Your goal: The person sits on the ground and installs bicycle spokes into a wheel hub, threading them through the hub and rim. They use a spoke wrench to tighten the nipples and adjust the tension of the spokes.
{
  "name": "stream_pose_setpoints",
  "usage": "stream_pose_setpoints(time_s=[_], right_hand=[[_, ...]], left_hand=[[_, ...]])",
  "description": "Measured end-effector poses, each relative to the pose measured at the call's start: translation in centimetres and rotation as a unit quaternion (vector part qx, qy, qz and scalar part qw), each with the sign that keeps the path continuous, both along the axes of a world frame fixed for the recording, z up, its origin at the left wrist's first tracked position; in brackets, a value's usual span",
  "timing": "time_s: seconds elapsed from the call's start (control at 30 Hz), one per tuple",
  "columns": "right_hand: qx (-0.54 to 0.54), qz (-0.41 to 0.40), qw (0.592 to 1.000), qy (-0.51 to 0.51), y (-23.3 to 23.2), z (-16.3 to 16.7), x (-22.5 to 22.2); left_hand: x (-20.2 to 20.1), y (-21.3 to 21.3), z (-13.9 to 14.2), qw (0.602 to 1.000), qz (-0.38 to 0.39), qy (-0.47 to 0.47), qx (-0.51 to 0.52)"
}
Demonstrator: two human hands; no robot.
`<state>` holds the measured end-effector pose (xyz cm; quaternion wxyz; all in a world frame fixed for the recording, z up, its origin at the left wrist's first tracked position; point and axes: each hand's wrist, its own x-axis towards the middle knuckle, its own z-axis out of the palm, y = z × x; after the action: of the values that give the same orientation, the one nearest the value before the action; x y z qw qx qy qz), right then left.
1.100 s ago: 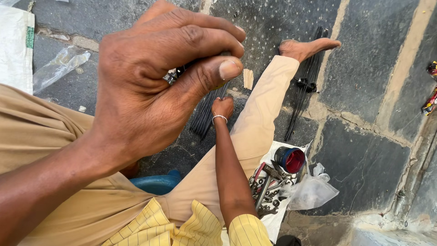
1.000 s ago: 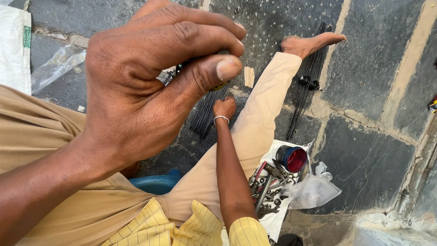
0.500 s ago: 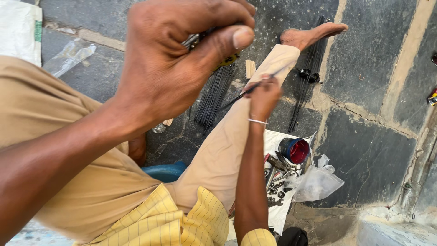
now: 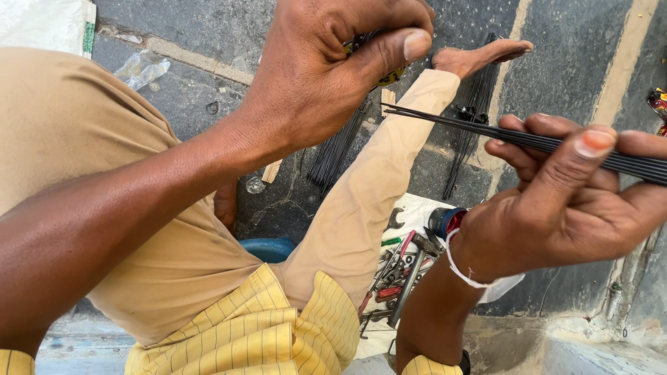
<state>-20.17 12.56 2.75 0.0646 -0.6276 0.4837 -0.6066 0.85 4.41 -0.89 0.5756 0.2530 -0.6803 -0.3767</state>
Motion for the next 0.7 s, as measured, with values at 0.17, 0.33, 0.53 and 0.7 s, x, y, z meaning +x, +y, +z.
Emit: stream_pose_setpoints(time_s=[0.17, 0.33, 0.53, 0.7], right_hand=[[-0.025, -0.003, 1.000, 0.017, -0.2, -0.6, 1.5], [-0.043, -0.005, 0.998, 0.042, -0.5, -0.2, 3.0], [-0.021, 0.003, 0.998, 0.061, -0.4, 0.2, 4.3], [-0.001, 0.020, 0.999, 0.049, -0.5, 1.4, 5.5]], left_hand=[[0.8, 0.3, -0.1, 0.998, 0.018, -0.011, -0.054], [1.7, 0.3, -0.2, 0.997, 0.039, -0.010, -0.064], [2.2, -0.2, -0.4, 1.000, 0.018, -0.003, -0.023], [2.7, -0.2, -0.2, 0.995, 0.065, -0.017, -0.077]])
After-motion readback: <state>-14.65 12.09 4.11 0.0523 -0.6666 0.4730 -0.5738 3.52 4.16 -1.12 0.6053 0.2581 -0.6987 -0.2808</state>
